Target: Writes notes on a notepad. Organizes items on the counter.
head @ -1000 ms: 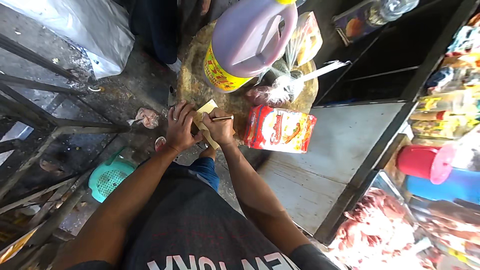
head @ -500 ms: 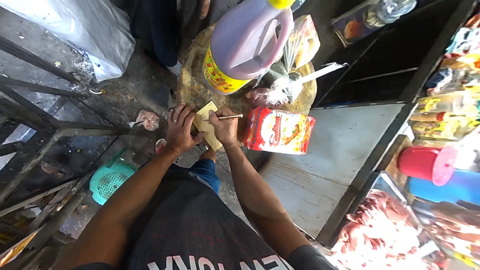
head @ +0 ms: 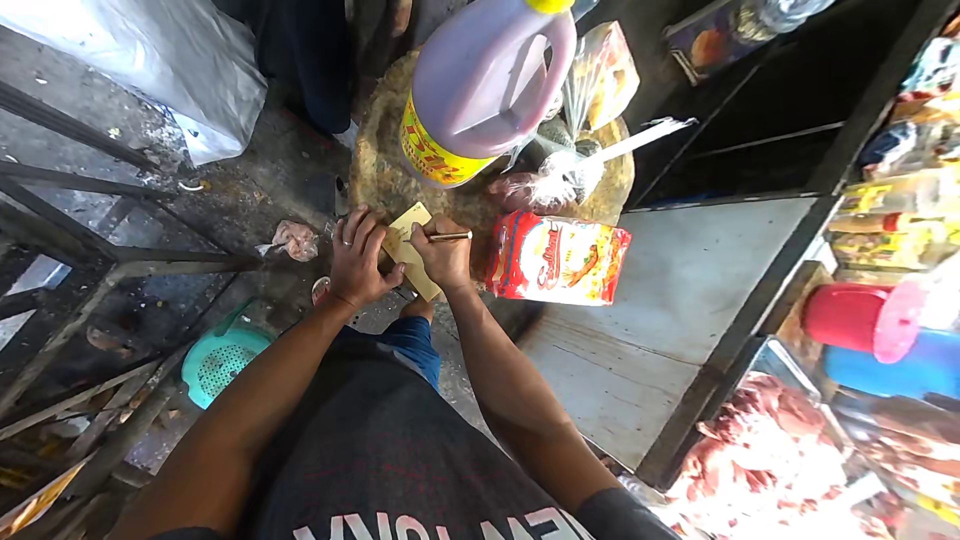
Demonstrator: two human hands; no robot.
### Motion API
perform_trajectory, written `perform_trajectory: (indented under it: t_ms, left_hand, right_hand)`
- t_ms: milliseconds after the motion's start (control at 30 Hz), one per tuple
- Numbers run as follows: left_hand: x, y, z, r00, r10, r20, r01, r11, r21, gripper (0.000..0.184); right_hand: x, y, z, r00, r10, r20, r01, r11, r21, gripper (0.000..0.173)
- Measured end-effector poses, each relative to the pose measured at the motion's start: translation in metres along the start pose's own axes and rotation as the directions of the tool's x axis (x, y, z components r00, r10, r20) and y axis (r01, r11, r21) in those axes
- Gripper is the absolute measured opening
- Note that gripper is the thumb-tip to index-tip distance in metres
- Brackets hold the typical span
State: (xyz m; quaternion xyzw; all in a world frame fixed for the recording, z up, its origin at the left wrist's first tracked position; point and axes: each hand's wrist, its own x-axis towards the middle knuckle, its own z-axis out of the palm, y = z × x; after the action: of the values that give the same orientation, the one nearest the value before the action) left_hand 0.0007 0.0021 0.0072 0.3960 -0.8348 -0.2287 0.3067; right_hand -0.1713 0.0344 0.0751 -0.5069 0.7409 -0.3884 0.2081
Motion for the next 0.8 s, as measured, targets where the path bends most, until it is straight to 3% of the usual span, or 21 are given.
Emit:
perform_trajectory:
  t_ms: [800]
  left_hand:
    - [-0.0002, 0.0005, -0.0007, 0.999, -0.009, 0.038, 0.009, 1.000, -0.009, 0.067]
  right_hand:
    - [0.0006, -0.0001, -0.0015, 0.999, 0.015, -0.050, -0.013, 0.999, 0.032, 0.031]
